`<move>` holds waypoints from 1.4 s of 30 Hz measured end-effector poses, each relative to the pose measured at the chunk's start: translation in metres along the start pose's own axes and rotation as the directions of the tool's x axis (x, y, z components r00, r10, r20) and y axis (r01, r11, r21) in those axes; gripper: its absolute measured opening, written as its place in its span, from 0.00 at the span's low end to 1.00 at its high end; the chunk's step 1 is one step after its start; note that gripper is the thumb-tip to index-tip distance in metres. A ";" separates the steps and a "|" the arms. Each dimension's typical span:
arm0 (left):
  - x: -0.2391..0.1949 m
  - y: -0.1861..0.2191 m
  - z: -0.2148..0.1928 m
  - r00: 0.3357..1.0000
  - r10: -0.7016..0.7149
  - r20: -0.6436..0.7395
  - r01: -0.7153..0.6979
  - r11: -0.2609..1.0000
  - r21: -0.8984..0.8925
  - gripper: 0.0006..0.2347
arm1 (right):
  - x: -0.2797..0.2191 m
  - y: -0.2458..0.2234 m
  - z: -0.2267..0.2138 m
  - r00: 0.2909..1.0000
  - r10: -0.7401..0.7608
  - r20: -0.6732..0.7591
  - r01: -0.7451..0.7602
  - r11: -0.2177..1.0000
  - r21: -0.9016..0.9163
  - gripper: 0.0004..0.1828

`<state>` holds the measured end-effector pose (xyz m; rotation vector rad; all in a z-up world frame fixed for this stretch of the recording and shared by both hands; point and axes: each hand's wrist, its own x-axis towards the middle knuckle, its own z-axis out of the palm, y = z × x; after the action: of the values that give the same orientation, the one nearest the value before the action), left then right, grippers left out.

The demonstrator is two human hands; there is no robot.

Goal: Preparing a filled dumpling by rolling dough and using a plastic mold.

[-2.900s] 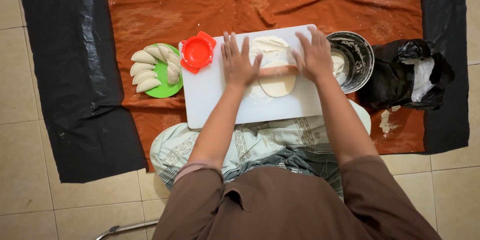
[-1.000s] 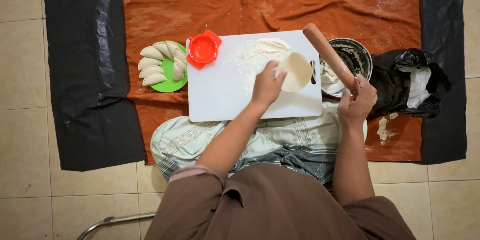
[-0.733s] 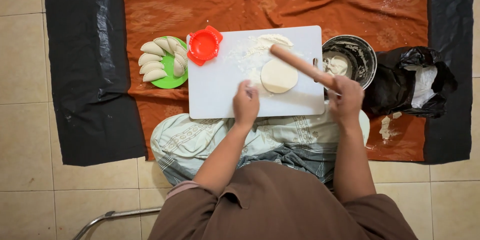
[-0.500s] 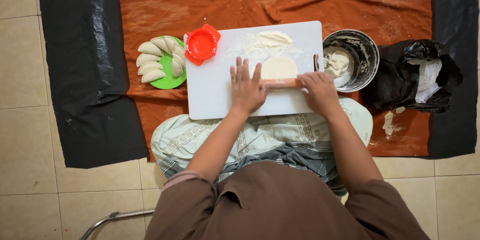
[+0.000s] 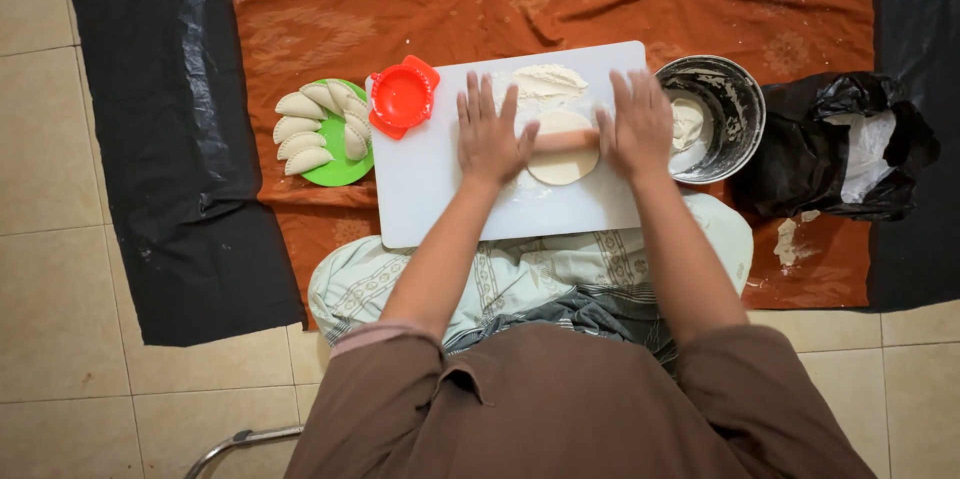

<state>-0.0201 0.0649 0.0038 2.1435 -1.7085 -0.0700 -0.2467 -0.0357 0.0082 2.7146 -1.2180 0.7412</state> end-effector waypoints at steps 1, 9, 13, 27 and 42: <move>-0.015 0.003 0.000 1.000 0.003 0.001 -0.003 1.000 -0.001 0.31 | -0.019 -0.006 -0.003 1.000 0.003 0.000 -0.003 1.000 -0.002 0.28; -0.118 0.013 -0.010 0.992 0.129 -0.005 -0.129 0.988 -0.088 0.34 | -0.090 -0.031 -0.042 0.987 -0.078 0.140 0.070 0.996 0.059 0.34; -0.120 -0.001 -0.009 0.968 0.171 -0.184 -0.213 0.947 -0.242 0.28 | -0.098 -0.010 -0.016 0.986 -0.110 0.125 0.095 0.988 0.118 0.27; -0.007 0.073 0.029 0.814 -0.378 0.442 0.367 0.923 0.113 0.35 | -0.076 -0.020 -0.071 0.942 0.302 -0.146 -0.207 0.867 0.454 0.27; -0.018 0.058 0.004 0.840 -0.397 0.369 0.465 0.878 -0.114 0.14 | -0.094 -0.004 -0.076 0.928 0.352 -0.121 -0.221 0.783 0.582 0.35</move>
<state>-0.0797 0.0709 0.0161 2.4179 -1.2614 -0.7436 -0.3271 0.0512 0.0325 2.7562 -1.5832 1.6386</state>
